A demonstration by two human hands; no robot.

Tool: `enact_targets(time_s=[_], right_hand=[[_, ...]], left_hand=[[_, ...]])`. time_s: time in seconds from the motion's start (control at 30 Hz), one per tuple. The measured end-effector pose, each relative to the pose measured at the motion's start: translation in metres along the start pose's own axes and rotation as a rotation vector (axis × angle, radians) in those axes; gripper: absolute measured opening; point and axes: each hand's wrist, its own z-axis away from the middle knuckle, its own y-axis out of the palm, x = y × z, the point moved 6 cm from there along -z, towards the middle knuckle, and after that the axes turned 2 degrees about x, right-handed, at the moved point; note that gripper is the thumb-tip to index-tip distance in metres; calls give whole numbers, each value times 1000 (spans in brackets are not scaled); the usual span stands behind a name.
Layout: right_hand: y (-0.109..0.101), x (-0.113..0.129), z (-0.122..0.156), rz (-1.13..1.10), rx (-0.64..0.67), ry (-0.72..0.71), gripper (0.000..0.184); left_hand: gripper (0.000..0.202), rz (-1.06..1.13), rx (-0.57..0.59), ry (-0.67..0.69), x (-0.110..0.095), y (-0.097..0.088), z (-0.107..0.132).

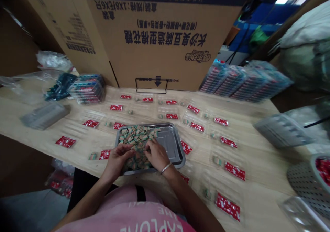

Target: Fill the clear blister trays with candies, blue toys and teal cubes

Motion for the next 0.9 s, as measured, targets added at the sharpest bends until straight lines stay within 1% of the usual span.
enact_targets(time_s=[0.1, 0.2, 0.33, 0.4, 0.5, 0.63, 0.7, 0.77, 0.83, 0.9], right_hand=[[0, 2, 1, -32, -14, -21, 12], [0, -3, 3, -80, -39, -17, 11], [-3, -13, 4, -253, -35, -11, 13], [-9, -17, 5, -281, -42, 2, 17], [-20, -19, 7, -303, -86, 27, 16], [-30, -20, 7, -478, -150, 47, 13], [-27, -20, 6, -624, -94, 76, 15], [-19, -15, 6, -769, 22, 106, 18], [-13, -7, 6, -817, 103, 93, 17], [-10, 2, 6, -789, 103, 62, 15]], left_hand=[[34, -27, 2, 8, 2, -1, -1], [32, -38, 7, 3, 2, -1, -2], [30, -29, 41, -2, 1, 1, -2], [31, -27, 49, 0, -1, 2, -1], [32, -35, 53, 0, -3, 4, 1], [33, -55, 73, -1, -7, 9, 5], [33, -38, 81, -1, -7, 11, 6], [32, -25, 97, 5, -7, 14, 6], [29, -28, 117, 17, -6, 15, 7], [27, -49, 133, 30, -6, 16, 7]])
